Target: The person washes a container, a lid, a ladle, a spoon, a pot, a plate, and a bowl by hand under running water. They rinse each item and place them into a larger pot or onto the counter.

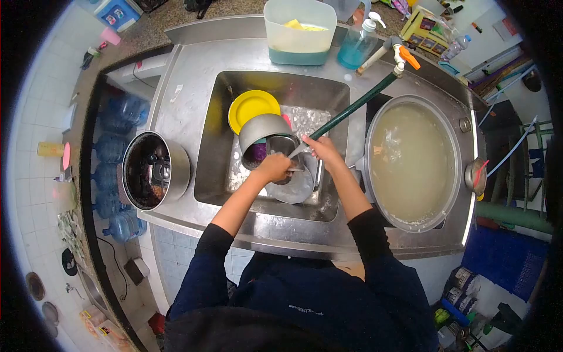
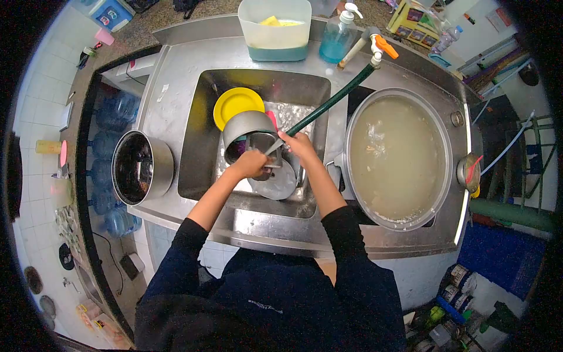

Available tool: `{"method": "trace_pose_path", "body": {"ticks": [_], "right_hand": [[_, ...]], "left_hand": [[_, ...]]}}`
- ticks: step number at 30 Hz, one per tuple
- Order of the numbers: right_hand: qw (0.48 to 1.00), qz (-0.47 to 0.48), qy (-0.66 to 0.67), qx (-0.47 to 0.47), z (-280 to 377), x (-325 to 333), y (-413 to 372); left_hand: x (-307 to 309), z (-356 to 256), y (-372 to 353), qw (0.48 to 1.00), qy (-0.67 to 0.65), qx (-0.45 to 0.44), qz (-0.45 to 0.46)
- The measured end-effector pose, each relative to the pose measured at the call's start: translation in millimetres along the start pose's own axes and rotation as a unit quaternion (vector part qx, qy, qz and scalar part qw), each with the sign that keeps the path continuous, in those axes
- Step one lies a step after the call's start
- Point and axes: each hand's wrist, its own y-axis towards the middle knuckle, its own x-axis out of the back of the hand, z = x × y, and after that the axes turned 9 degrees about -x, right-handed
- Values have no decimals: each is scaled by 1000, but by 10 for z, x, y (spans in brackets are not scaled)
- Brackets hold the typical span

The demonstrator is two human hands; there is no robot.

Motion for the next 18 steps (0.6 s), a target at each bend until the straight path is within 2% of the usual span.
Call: {"method": "trace_pose_path", "body": {"ticks": [1,4,5,7,9,12,14,18], "right_hand": [[1000,0,1,0,-14,-29,56],[998,-27,32,36,-58,-121,379],[999,-24,34,35,-107,-146,518],[988,-113,39,97,-251,-139,779],[988,-131,-33,68,-270,-3,711],[991,-99,-82,27,-217,82,301],[998,-50,-34,-1,-130,66,0],[1000,7,-4,-13,-100,48,30]], "left_hand": [[-22,-27,15,1000,1,0,1],[-58,-113,35,996,24,-1,86],[-68,-134,0,996,25,1,88],[12,-221,-83,997,7,-8,77],[8,-216,-143,997,2,-10,73],[-36,-162,-156,999,8,21,22],[-56,-172,-119,1000,15,15,17],[-184,-226,-27,999,34,-7,-13]]}}
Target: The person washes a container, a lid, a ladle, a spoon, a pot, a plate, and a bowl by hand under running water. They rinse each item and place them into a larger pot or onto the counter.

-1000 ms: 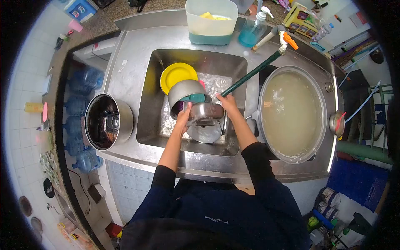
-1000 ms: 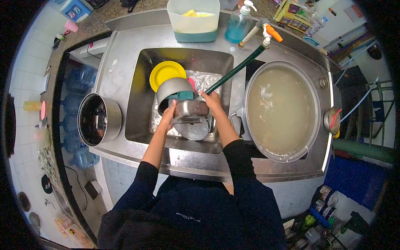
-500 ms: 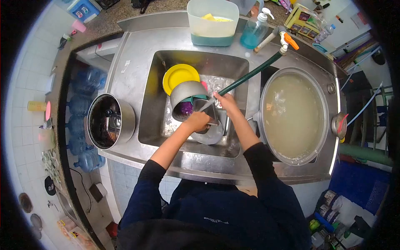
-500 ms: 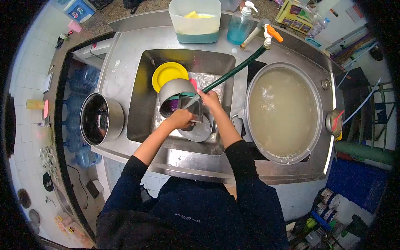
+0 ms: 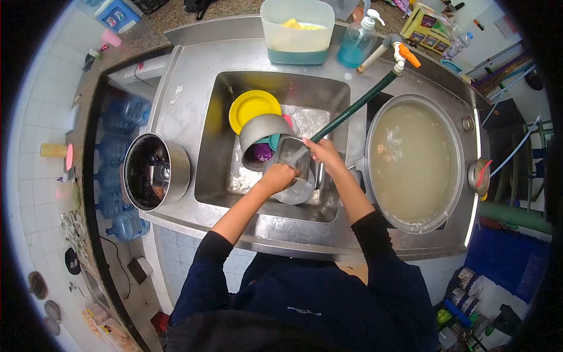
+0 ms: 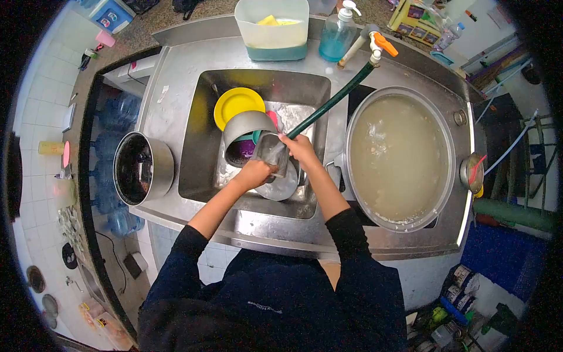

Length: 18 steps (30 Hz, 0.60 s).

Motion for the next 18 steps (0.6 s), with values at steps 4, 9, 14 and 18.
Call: {"method": "trace_pose_path", "body": {"ticks": [4,9,14,18], "right_hand": [[996,-77,13,47,-12,-137,396],[982,-167,-18,85,-246,6,700],[994,-83,-49,60,-257,147,146],[999,-26,-19,20,-149,138,-117]], "left_hand": [[46,-100,6,999,38,3,30],[85,-96,-123,999,52,9,8],[31,-2,-40,997,62,48,11],[-72,-41,87,998,60,31,-10]]}}
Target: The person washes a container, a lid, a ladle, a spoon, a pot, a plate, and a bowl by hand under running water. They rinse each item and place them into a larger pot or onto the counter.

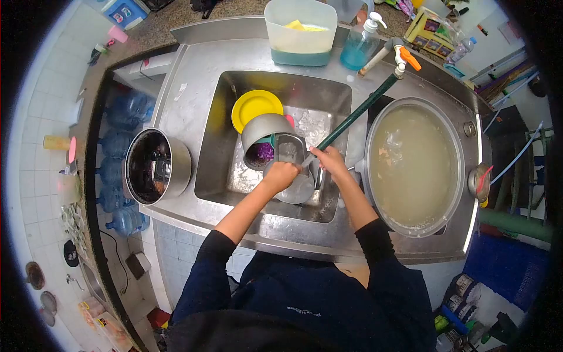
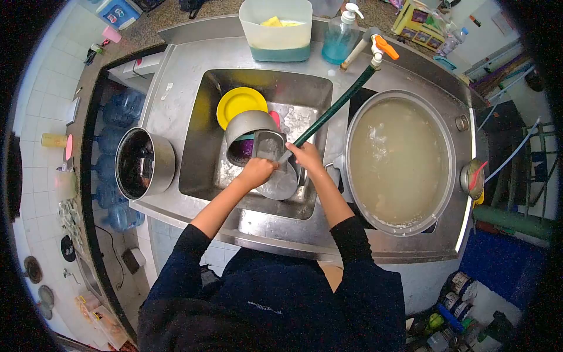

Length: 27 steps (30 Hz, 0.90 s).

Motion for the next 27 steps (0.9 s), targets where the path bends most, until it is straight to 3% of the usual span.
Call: {"method": "trace_pose_path", "body": {"ticks": [3,7,9,10,12,13,15,16,17,18,19,21,23,25,27], "right_hand": [[999,30,13,-14,106,-77,19],[999,-17,40,30,-33,-230,433],[982,0,186,39,-117,-245,581],[953,91,288,19,-172,-199,607],[927,134,352,6,-281,-179,614],[894,174,412,-10,-331,-180,639],[920,152,361,-2,-329,-173,617],[962,89,259,-15,-253,-142,532],[988,24,153,-27,-183,-130,443],[995,-4,100,-20,-157,-141,379],[995,-5,97,-19,-128,-136,318],[998,-4,34,-55,-5,-130,145],[998,29,50,-32,45,-169,101],[998,18,56,-10,0,-195,196],[997,17,78,-14,-77,-177,288]], "left_hand": [[37,-63,61,1000,17,4,4],[68,-53,-4,1000,-24,6,-14],[140,-13,-124,986,-145,-25,-82],[147,1,-184,986,-144,-24,-82],[138,20,-317,926,-291,121,-206],[-20,100,-383,920,-250,176,-244],[-315,236,-490,839,-352,307,-281],[-447,281,-513,837,-351,309,-283],[-580,326,-521,764,-446,349,-311],[-625,339,-506,677,-533,381,-335],[-674,344,-474,676,-535,380,-337],[-781,337,-372,595,-565,444,-361],[-939,382,-255,614,-545,465,-329],[-989,346,-104,669,-479,467,-324],[-1185,408,-81,657,-484,466,-343]]}}
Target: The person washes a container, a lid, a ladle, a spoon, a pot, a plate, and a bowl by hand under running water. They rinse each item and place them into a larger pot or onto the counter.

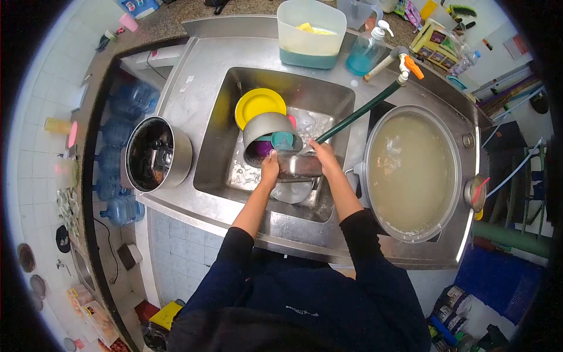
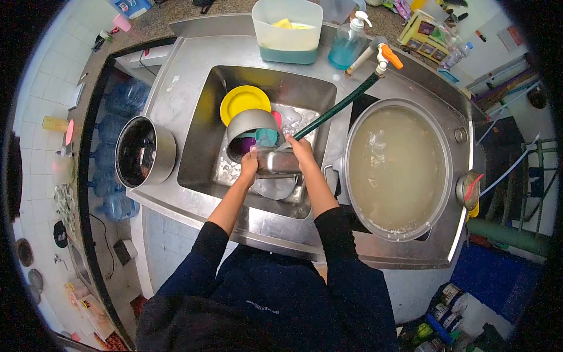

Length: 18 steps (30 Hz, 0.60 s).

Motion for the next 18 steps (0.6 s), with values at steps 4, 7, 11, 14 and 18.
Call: {"method": "trace_pose_path", "body": {"ticks": [4,7,11,14,18], "right_hand": [[999,-28,-16,29,-170,163,101],[998,-42,-43,22,-250,242,117],[997,-43,-60,11,-173,169,39],[997,-61,-44,9,-115,127,64],[994,-63,-87,17,-147,242,180]], "left_hand": [[156,59,-90,957,-183,216,-65],[283,188,-98,874,-294,380,-69],[206,686,31,828,-380,412,-2],[238,155,-126,838,-371,400,13],[397,-46,-86,950,-204,236,21]]}}
